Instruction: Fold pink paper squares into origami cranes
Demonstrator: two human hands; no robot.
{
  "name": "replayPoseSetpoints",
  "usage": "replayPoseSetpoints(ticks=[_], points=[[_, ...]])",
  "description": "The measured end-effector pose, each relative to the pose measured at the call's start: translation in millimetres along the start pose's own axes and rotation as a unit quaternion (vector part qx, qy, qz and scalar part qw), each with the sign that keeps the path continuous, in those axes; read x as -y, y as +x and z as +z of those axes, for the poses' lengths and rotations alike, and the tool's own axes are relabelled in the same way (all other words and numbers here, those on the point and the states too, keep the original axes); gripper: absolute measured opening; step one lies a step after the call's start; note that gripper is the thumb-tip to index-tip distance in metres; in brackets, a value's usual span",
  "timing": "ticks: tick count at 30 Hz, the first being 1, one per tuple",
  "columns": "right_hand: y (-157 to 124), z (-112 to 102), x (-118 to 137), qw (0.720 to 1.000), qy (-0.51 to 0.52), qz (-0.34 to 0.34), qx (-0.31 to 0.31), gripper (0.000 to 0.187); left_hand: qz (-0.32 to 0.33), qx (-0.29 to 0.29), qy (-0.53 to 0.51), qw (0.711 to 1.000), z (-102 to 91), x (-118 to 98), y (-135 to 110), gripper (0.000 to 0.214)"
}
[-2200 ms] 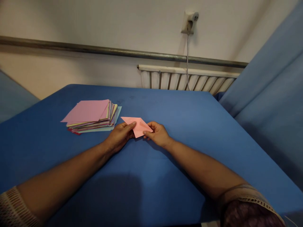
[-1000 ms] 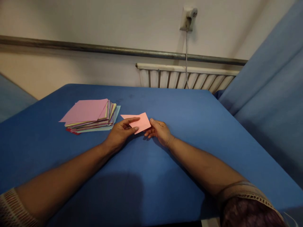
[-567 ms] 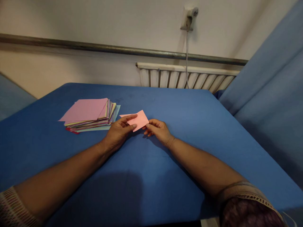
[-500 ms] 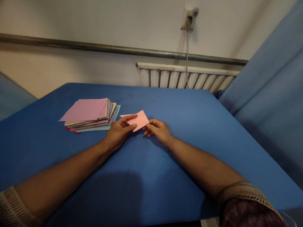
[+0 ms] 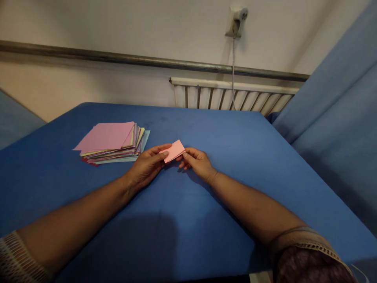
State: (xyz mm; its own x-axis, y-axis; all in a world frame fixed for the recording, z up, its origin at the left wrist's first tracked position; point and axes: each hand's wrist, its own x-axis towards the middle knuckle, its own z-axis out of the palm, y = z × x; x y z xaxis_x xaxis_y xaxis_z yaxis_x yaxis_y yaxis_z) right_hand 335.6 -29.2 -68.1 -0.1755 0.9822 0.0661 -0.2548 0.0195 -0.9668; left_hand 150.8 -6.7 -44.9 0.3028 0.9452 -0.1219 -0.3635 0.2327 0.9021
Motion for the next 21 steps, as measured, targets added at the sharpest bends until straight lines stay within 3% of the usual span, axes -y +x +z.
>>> replayPoseSetpoints(ticks=[4, 8, 12, 17, 21], points=[[1, 0, -1, 1.0, -0.003, 0.01, -0.006, 0.031, 0.007, -0.009, 0.033, 0.999, -1.5, 2, 0, 0.047], [2, 1, -4, 0.999, 0.001, 0.028, -0.021, 0.033, 0.045, -0.011, 0.14, 0.989, 0.4, 3, -3, 0.05], [1, 3, -3, 0.999, -0.024, 0.021, -0.036, 0.027, 0.08, 0.023, 0.221, 0.972, 4.3, 3, -8, 0.051], [-2, 10, 2, 0.992, -0.088, -0.038, -0.082, 0.02, 0.084, 0.096, 0.285, 0.95, 5.4, 7, -14, 0.069], [-1, 13, -2, 0.989, -0.094, -0.022, -0.108, 0.018, 0.112, 0.082, 0.318, 0.938, 6.8, 11, -16, 0.066]])
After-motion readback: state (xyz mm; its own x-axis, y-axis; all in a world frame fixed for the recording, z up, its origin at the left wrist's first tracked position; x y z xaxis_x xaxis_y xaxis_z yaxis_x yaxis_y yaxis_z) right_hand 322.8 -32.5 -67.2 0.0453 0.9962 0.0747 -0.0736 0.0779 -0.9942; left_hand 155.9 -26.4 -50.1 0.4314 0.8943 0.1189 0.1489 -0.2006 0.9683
